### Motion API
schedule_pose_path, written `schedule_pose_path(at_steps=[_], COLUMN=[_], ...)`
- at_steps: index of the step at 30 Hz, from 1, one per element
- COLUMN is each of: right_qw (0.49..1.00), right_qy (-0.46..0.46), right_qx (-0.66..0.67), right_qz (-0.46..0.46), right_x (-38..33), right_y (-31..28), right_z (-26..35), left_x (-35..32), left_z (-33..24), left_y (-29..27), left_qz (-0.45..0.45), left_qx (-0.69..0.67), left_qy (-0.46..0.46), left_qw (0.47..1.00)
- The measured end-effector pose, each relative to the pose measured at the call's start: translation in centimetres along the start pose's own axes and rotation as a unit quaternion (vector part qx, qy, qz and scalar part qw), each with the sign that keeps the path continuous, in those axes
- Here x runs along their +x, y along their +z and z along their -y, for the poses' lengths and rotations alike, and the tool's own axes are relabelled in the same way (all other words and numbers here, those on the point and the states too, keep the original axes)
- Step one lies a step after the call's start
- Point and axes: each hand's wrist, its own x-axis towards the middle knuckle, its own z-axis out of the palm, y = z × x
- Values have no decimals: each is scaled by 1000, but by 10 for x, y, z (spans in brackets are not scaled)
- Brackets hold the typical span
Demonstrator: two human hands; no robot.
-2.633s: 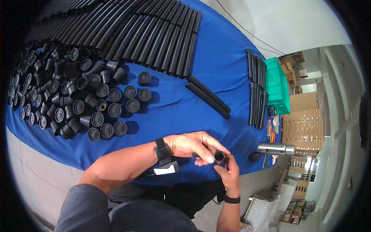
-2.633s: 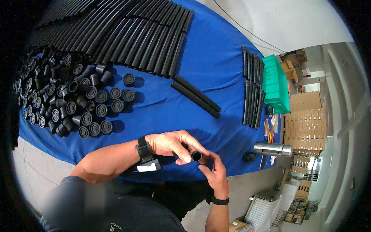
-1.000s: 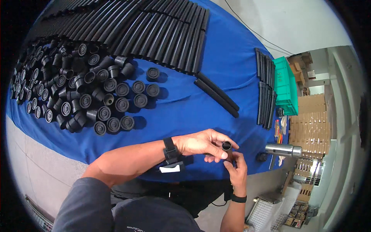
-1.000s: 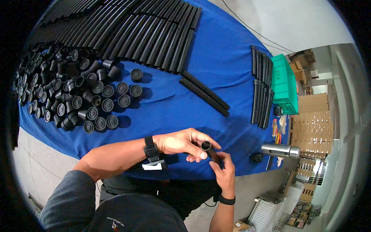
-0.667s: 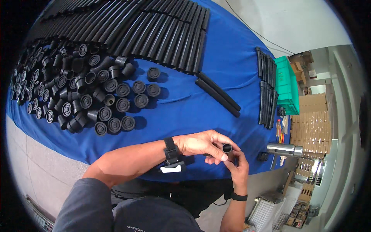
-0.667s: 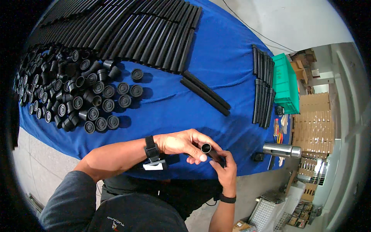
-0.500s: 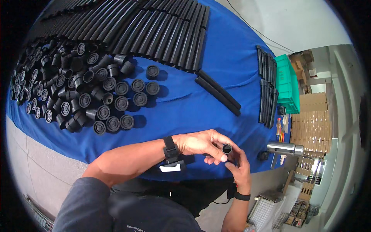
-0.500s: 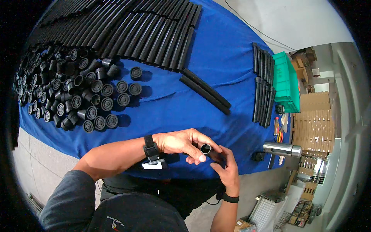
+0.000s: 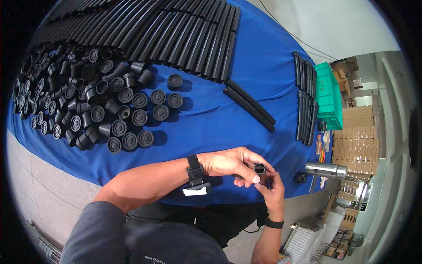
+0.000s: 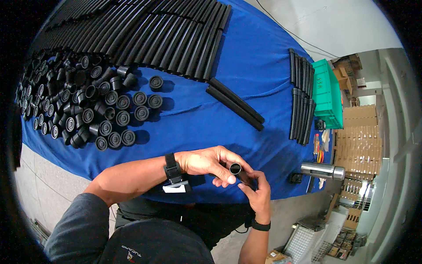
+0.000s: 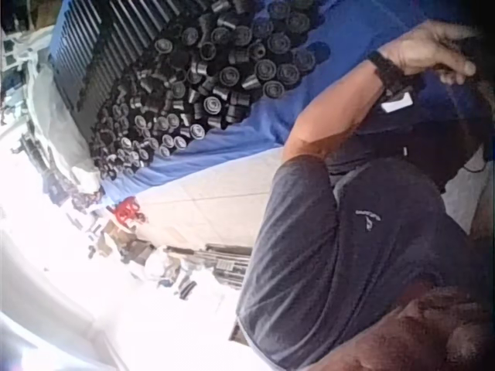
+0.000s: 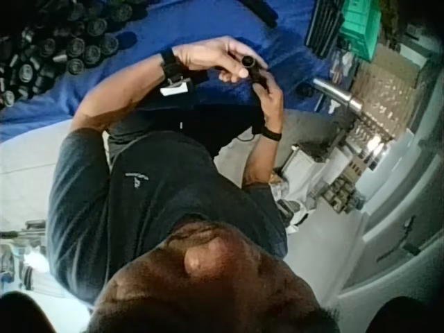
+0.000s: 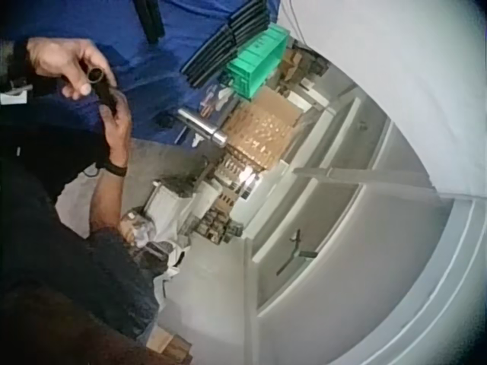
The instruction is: The person repeatedly picks up a black cylindrical cap and a black corrugated tube from a table covered with a blue cloth. They insert the cap into one end of the tube and place the assembled unit onto a growing pile of similar items. The process is repeated multiple times throughout the clip.
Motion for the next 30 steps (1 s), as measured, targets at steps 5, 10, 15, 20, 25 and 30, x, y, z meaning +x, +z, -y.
schedule_pose_path(at_steps=[5,10,15,20,25,30], right_qw=[999,999,907,877,887,886], right_qy=[9,15,76,152,181,189], right_qx=[24,31,412,448,418,414], right_qz=[40,3,-51,-81,-78,-86], right_x=[-2,-6,-8,-6,-1,2], right_y=[-6,8,27,30,31,32], right_z=[-1,-1,7,-10,-8,-8], left_x=[0,0,5,7,4,5], left_z=[1,-3,3,7,8,7], left_y=[0,-1,-14,-15,-17,-15], left_qz=[-10,-14,-98,-101,-105,-117], left_qx=[-15,11,-205,-224,-245,-236], left_qy=[7,16,79,76,61,45], left_qw=[1000,1000,971,966,962,964])
